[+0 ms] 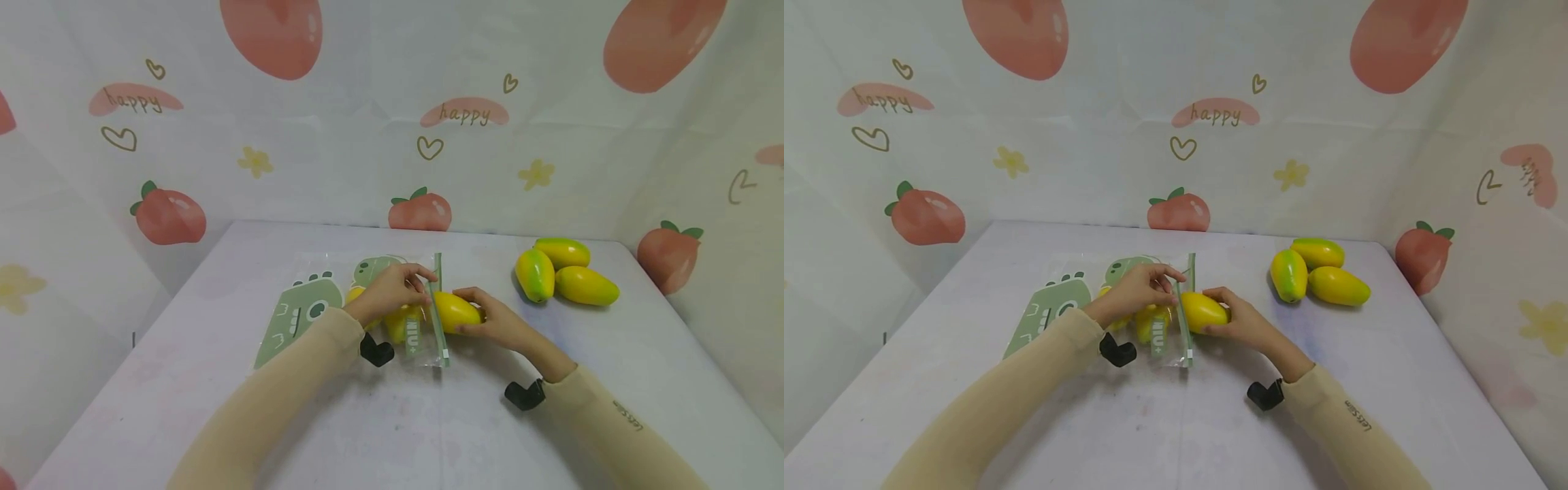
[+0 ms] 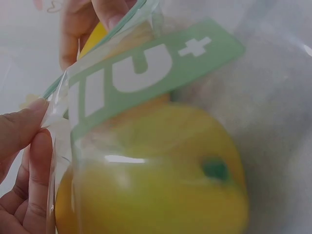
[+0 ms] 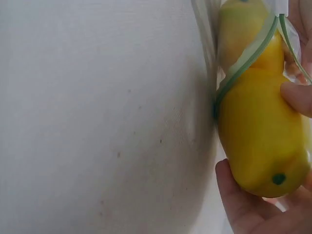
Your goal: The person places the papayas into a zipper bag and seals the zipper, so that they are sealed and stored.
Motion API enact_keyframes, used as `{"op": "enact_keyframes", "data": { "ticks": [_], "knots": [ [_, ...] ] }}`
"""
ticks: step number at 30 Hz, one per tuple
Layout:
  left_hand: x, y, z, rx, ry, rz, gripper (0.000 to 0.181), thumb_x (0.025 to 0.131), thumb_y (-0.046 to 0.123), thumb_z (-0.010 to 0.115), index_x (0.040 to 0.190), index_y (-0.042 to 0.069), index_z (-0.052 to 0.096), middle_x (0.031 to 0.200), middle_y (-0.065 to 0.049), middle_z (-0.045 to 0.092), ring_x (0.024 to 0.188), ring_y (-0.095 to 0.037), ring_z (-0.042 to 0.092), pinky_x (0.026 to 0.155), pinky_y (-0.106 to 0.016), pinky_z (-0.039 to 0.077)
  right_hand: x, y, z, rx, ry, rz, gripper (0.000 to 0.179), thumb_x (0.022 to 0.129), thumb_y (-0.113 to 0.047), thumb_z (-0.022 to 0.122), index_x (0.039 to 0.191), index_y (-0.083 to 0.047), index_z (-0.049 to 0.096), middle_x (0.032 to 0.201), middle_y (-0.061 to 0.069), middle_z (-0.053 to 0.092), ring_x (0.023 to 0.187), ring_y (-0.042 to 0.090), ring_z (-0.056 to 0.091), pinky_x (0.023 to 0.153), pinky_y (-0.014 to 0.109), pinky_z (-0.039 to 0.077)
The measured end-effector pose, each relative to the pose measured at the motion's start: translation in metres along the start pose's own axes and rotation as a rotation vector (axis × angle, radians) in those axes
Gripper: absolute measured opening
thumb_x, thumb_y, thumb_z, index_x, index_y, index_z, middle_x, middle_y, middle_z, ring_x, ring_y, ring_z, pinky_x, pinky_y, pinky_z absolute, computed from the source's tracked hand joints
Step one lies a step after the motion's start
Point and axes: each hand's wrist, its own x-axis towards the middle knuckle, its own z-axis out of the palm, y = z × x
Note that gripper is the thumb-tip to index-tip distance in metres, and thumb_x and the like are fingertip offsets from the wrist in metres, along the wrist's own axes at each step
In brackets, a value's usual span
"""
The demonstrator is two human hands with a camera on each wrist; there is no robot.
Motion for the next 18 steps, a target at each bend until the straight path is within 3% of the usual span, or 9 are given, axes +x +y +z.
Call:
{"op": "enact_keyframes", "data": {
  "ticks": [4, 9, 14, 18],
  "knots": [
    [0.0004, 0.0009, 0.0001, 0.021, 0.000, 0.002, 0.036, 0.083, 0.014, 0.077, 0.117, 0.013, 0.067, 0.084, -0.004, 0.062, 0.077, -0.020, 0.056, 0.066, -0.023, 0.047, -0.0004, 0.0008, 0.0026, 0.037, -0.014, -0.020, 0.058, 0.087, -0.017, 0.070, 0.133, -0.001, 0.039, 0.139, 0.023, 0.046, 0.114, 0.034, 0.053, 0.099, 0.048, 0.044],
    [0.0010, 0.0019, -0.0002, 0.036, 0.000, 0.007, 0.035, 0.083, 0.014, 0.077, 0.117, 0.013, 0.068, 0.083, -0.004, 0.062, 0.075, -0.020, 0.056, 0.066, -0.024, 0.048, 0.0006, -0.0009, 0.0037, 0.078, -0.051, -0.077, 0.058, 0.087, -0.010, 0.067, 0.138, 0.000, 0.040, 0.141, 0.022, 0.044, 0.111, 0.032, 0.055, 0.099, 0.046, 0.045],
    [-0.0005, 0.0034, -0.0016, 0.008, -0.014, 0.011, 0.036, 0.084, 0.012, 0.075, 0.119, 0.011, 0.067, 0.084, -0.005, 0.062, 0.073, -0.021, 0.056, 0.064, -0.025, 0.048, 0.0023, -0.0011, 0.0029, 0.073, -0.091, -0.129, 0.059, 0.088, -0.009, 0.065, 0.141, 0.001, 0.041, 0.142, 0.021, 0.044, 0.116, 0.034, 0.051, 0.100, 0.049, 0.045],
    [-0.0007, 0.0030, -0.0018, -0.022, -0.021, 0.014, 0.035, 0.084, 0.010, 0.075, 0.118, 0.010, 0.067, 0.083, -0.006, 0.062, 0.071, -0.020, 0.056, 0.064, -0.025, 0.049, 0.0033, 0.0006, 0.0035, 0.066, -0.098, -0.119, 0.057, 0.088, -0.011, 0.067, 0.137, 0.004, 0.041, 0.137, 0.021, 0.048, 0.119, 0.036, 0.052, 0.099, 0.049, 0.046]
  ]
}}
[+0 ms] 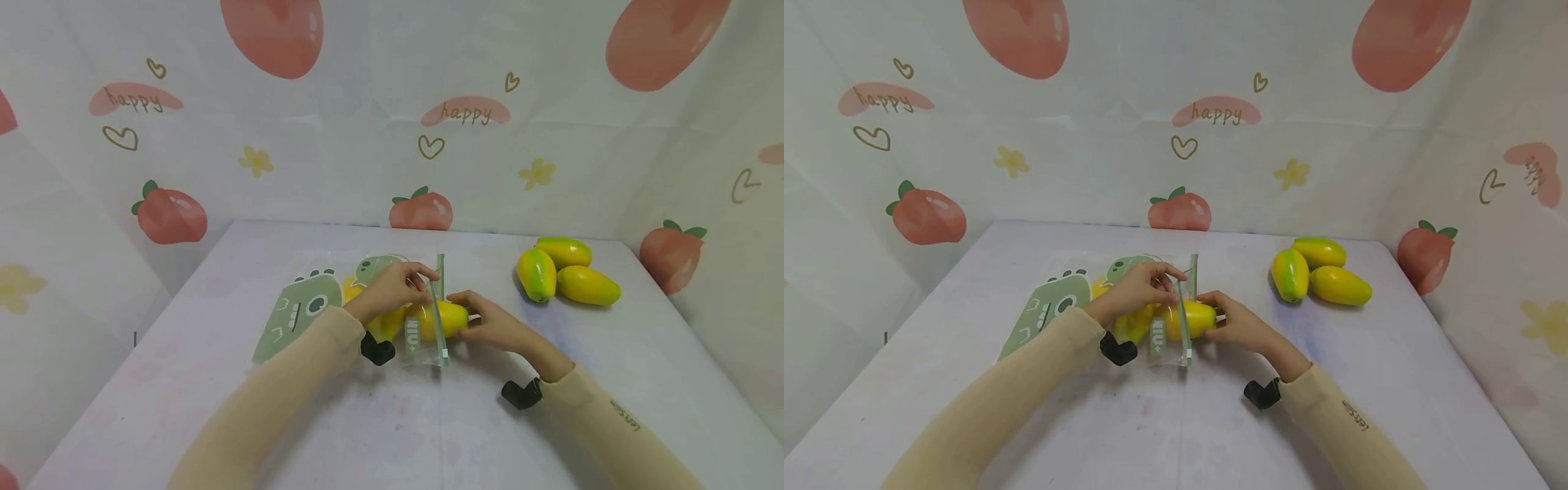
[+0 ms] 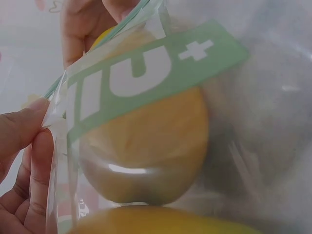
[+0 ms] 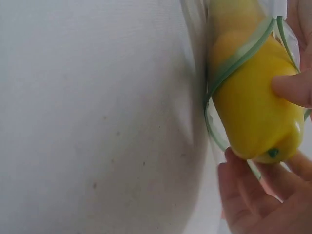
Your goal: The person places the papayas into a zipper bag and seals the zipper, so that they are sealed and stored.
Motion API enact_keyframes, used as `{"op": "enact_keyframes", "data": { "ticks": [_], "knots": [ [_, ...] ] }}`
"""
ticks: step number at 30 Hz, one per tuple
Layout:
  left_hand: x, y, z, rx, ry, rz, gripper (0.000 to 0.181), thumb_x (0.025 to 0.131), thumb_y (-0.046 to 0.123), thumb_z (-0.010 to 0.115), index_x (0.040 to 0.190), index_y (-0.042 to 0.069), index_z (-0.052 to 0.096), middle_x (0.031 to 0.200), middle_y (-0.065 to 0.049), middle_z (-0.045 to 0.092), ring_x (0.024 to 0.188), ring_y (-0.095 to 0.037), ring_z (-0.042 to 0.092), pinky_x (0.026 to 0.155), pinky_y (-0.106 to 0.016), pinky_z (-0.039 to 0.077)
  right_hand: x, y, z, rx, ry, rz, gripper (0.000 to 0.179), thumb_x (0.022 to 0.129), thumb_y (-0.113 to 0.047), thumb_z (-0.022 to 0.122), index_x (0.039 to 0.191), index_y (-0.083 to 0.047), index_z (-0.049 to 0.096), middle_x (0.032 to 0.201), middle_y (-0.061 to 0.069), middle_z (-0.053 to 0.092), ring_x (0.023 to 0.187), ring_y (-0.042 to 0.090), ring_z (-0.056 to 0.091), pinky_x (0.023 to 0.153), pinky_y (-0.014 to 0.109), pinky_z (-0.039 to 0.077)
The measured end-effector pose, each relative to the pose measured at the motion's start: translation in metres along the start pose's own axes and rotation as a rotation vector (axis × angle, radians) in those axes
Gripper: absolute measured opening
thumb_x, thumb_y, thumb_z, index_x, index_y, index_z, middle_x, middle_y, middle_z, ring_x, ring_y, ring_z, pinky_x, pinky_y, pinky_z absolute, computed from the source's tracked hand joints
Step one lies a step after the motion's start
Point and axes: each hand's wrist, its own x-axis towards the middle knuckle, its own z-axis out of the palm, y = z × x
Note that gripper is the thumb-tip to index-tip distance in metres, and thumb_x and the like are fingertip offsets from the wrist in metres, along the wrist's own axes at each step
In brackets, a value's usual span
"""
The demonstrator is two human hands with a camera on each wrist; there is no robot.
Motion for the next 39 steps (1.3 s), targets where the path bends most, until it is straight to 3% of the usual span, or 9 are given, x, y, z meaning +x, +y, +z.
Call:
{"op": "enact_keyframes", "data": {
  "ticks": [4, 12, 20, 30, 39],
  "knots": [
    [-0.0001, -0.0008, 0.0004, -0.010, -0.001, 0.005, 0.033, 0.084, 0.010, 0.074, 0.116, 0.012, 0.068, 0.083, -0.006, 0.061, 0.072, -0.020, 0.057, 0.065, -0.026, 0.052, 0.0004, 0.0007, 0.0007, 0.034, 0.009, 0.034, 0.054, 0.088, -0.013, 0.070, 0.131, 0.004, 0.042, 0.133, 0.021, 0.049, 0.116, 0.036, 0.056, 0.097, 0.047, 0.048],
    [-0.0009, 0.0011, 0.0007, 0.015, 0.007, -0.003, 0.031, 0.084, 0.012, 0.075, 0.114, 0.016, 0.069, 0.083, -0.005, 0.062, 0.073, -0.020, 0.058, 0.065, -0.025, 0.052, 0.0008, -0.0017, -0.0007, 0.033, 0.002, 0.034, 0.058, 0.091, -0.018, 0.068, 0.141, 0.000, 0.044, 0.142, 0.022, 0.046, 0.120, 0.041, 0.055, 0.099, 0.047, 0.047],
    [0.0001, 0.0042, 0.0010, 0.028, 0.011, -0.033, 0.031, 0.084, 0.012, 0.075, 0.113, 0.018, 0.069, 0.084, -0.005, 0.062, 0.075, -0.019, 0.057, 0.066, -0.023, 0.050, 0.0050, -0.0002, 0.0012, 0.064, 0.080, 0.102, 0.047, 0.089, -0.017, 0.070, 0.125, 0.003, 0.047, 0.129, 0.022, 0.055, 0.114, 0.034, 0.060, 0.093, 0.042, 0.052],
    [0.0019, 0.0028, 0.0005, 0.037, 0.007, -0.006, 0.035, 0.084, 0.010, 0.075, 0.118, 0.012, 0.068, 0.083, -0.004, 0.062, 0.073, -0.018, 0.057, 0.066, -0.023, 0.049, 0.0092, -0.0043, 0.0035, 0.023, 0.066, 0.062, 0.041, 0.090, -0.016, 0.069, 0.126, 0.000, 0.057, 0.119, 0.016, 0.062, 0.107, 0.029, 0.063, 0.093, 0.043, 0.051],
    [0.0023, 0.0024, 0.0003, 0.051, 0.012, 0.013, 0.035, 0.084, 0.010, 0.075, 0.118, 0.010, 0.067, 0.081, -0.004, 0.062, 0.072, -0.018, 0.056, 0.063, -0.022, 0.048, 0.0099, -0.0078, 0.0038, 0.024, 0.008, -0.002, 0.040, 0.092, -0.007, 0.064, 0.131, -0.001, 0.055, 0.118, 0.016, 0.065, 0.105, 0.027, 0.065, 0.092, 0.044, 0.051]
  ]
}}
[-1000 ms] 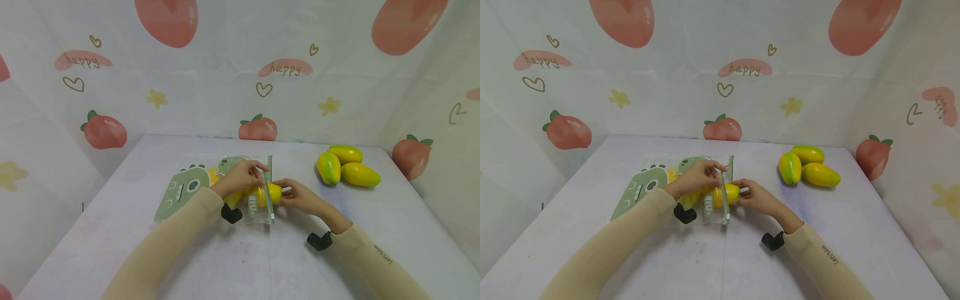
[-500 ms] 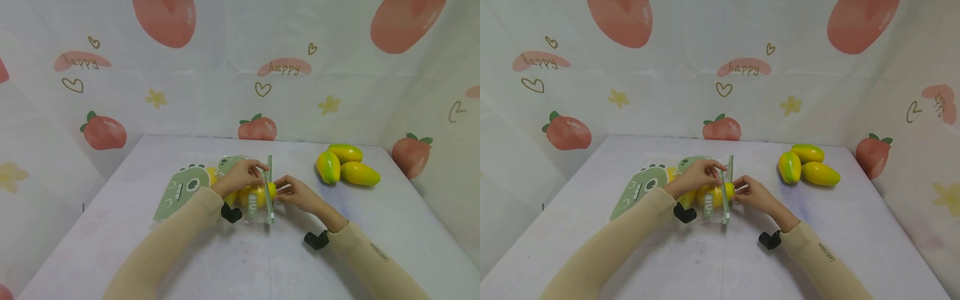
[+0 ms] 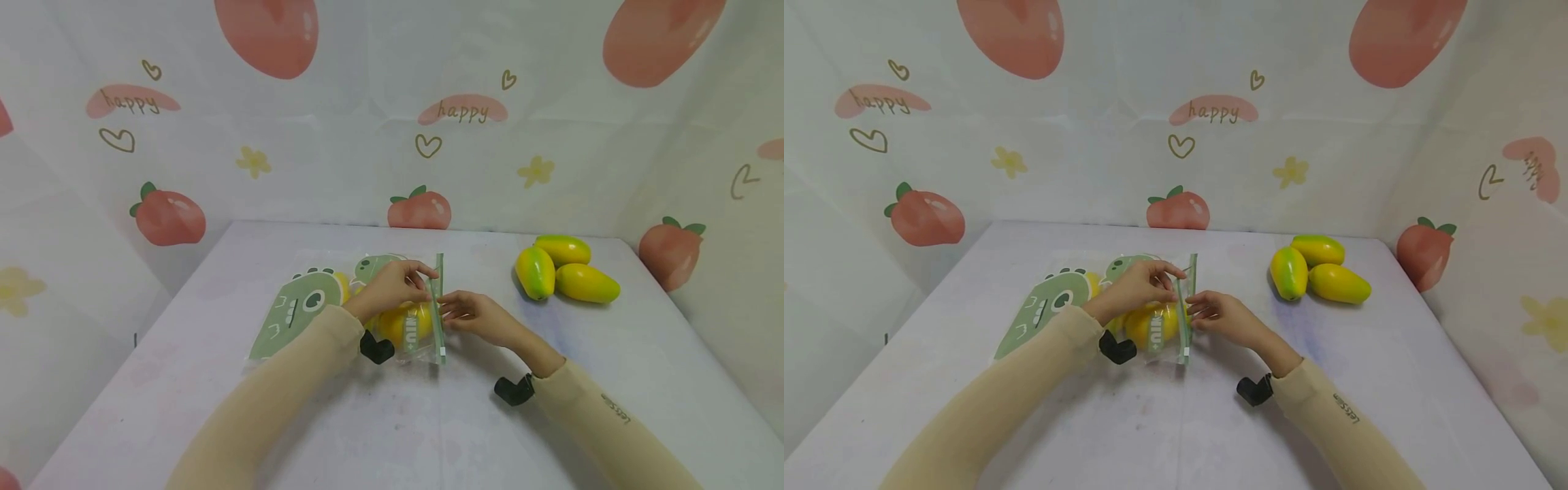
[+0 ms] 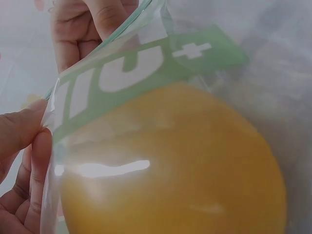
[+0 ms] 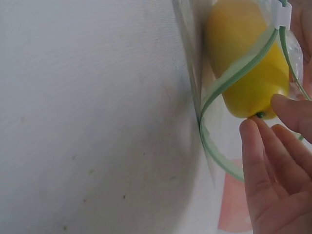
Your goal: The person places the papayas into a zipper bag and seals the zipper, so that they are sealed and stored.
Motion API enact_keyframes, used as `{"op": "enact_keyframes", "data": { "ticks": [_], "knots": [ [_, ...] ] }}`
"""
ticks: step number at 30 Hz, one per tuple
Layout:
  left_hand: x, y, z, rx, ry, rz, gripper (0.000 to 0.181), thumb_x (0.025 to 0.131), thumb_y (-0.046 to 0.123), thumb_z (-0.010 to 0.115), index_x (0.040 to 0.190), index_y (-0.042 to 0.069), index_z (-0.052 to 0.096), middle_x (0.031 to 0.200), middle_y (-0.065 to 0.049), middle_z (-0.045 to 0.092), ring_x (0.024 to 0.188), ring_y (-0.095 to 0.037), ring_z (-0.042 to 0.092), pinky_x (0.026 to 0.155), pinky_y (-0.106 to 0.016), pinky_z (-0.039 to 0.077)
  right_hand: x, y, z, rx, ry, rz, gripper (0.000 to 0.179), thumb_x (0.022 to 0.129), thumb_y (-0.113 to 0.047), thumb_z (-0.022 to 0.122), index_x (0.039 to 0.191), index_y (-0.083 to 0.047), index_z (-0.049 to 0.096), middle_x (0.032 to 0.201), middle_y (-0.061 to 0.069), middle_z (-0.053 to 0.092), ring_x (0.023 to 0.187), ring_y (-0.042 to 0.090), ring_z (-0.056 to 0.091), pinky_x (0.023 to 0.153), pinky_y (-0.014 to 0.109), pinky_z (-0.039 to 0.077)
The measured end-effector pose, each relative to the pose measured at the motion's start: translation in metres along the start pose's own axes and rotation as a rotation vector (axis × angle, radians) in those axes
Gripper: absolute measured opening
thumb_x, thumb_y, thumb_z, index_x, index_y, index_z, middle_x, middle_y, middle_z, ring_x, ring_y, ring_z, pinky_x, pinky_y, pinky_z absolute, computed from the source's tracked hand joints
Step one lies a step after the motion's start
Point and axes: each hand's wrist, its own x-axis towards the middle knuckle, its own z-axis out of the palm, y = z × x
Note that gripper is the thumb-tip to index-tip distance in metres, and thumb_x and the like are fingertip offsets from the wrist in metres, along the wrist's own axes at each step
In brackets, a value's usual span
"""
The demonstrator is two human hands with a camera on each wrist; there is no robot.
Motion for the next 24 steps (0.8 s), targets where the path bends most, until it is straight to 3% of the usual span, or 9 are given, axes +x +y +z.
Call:
{"op": "enact_keyframes", "data": {
  "ticks": [10, 24],
  "knots": [
    [0.000, 0.000, -0.001, 0.011, 0.002, 0.006, 0.036, 0.084, 0.010, 0.075, 0.118, 0.010, 0.067, 0.082, -0.004, 0.062, 0.073, -0.018, 0.057, 0.066, -0.022, 0.048, 0.000, -0.002, -0.002, 0.029, -0.058, 0.013, 0.042, 0.094, -0.009, 0.062, 0.134, -0.001, 0.051, 0.122, 0.019, 0.065, 0.110, 0.029, 0.064, 0.093, 0.043, 0.051],
    [0.001, 0.000, -0.001, -0.005, -0.004, -0.013, 0.037, 0.083, 0.010, 0.076, 0.118, 0.010, 0.067, 0.081, -0.004, 0.062, 0.072, -0.018, 0.057, 0.064, -0.022, 0.049, -0.005, 0.000, -0.011, 0.046, -0.006, -0.010, 0.042, 0.095, -0.012, 0.061, 0.133, 0.002, 0.051, 0.123, 0.021, 0.064, 0.112, 0.034, 0.062, 0.091, 0.038, 0.053]
  ]
}}
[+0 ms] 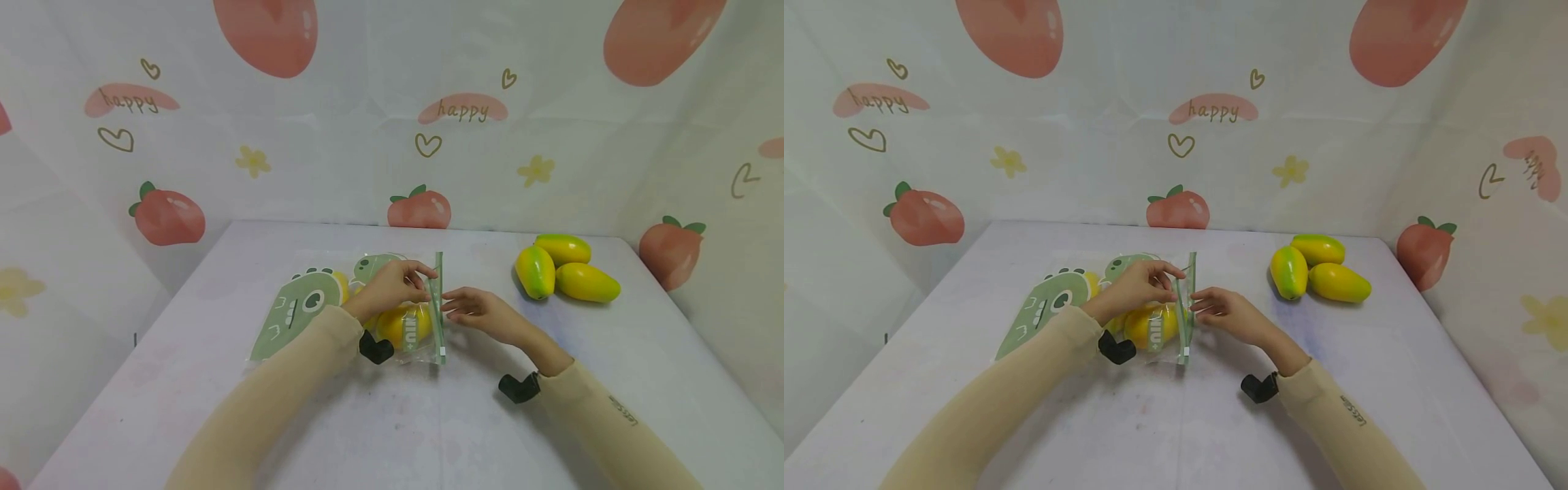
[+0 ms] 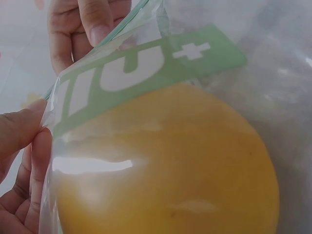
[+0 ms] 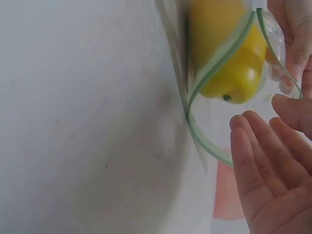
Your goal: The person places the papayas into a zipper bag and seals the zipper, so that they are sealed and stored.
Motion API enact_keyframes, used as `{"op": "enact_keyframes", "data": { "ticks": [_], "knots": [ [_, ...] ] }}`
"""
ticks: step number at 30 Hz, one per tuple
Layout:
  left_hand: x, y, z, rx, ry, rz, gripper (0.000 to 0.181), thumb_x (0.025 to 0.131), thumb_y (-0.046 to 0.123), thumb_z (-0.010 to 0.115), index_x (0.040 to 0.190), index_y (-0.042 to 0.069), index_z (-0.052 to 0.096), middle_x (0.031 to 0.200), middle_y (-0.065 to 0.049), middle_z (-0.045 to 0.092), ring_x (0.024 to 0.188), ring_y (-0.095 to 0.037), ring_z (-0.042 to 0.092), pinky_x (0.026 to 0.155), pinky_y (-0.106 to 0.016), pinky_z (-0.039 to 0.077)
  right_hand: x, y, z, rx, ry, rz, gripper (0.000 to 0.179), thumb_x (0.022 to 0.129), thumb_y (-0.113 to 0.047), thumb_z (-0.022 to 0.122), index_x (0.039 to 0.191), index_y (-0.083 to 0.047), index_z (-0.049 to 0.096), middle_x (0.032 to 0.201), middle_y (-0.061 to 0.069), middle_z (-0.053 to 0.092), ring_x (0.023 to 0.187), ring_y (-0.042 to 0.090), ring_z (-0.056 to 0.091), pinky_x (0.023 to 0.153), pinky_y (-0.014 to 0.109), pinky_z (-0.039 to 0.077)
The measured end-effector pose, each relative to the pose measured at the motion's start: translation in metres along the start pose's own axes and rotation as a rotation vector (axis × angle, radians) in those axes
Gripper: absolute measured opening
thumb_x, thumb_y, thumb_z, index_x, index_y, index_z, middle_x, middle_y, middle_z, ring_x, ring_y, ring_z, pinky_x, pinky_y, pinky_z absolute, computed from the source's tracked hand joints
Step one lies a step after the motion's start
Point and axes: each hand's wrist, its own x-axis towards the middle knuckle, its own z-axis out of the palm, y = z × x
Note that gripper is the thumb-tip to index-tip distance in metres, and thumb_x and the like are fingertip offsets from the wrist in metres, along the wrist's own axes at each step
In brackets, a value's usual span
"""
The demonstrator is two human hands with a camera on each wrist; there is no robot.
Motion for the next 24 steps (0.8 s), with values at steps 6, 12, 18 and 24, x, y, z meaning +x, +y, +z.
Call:
{"op": "enact_keyframes", "data": {
  "ticks": [6, 12, 18, 24],
  "knots": [
    [0.000, 0.000, 0.000, -0.002, 0.001, -0.006, 0.036, 0.083, 0.011, 0.076, 0.118, 0.011, 0.067, 0.082, -0.004, 0.062, 0.073, -0.018, 0.057, 0.065, -0.022, 0.049, -0.002, 0.001, -0.005, -0.045, 0.060, 0.018, 0.042, 0.094, -0.018, 0.063, 0.131, 0.000, 0.053, 0.122, 0.019, 0.064, 0.111, 0.032, 0.062, 0.093, 0.042, 0.052],
    [0.000, 0.000, 0.000, -0.009, -0.001, -0.015, 0.038, 0.083, 0.011, 0.076, 0.119, 0.011, 0.067, 0.083, -0.004, 0.063, 0.073, -0.018, 0.057, 0.065, -0.022, 0.048, -0.005, -0.001, -0.013, -0.011, 0.108, 0.017, 0.041, 0.095, -0.016, 0.062, 0.130, 0.001, 0.052, 0.121, 0.022, 0.063, 0.109, 0.033, 0.063, 0.091, 0.037, 0.053],
    [0.000, -0.001, 0.001, -0.008, 0.002, -0.018, 0.036, 0.083, 0.010, 0.076, 0.118, 0.011, 0.067, 0.083, -0.005, 0.063, 0.074, -0.019, 0.057, 0.066, -0.022, 0.050, -0.010, -0.006, -0.025, 0.010, 0.167, 0.011, 0.038, 0.095, -0.013, 0.061, 0.130, -0.001, 0.052, 0.122, 0.025, 0.061, 0.109, 0.037, 0.062, 0.089, 0.029, 0.053],
    [0.000, -0.002, 0.001, -0.015, 0.003, -0.022, 0.035, 0.083, 0.010, 0.076, 0.117, 0.010, 0.068, 0.081, -0.004, 0.062, 0.075, -0.018, 0.057, 0.069, -0.022, 0.050, -0.017, -0.008, -0.038, 0.024, 0.227, 0.014, 0.037, 0.097, -0.015, 0.059, 0.131, -0.003, 0.051, 0.125, 0.024, 0.059, 0.107, 0.024, 0.064, 0.088, 0.021, 0.051]
  ]
}}
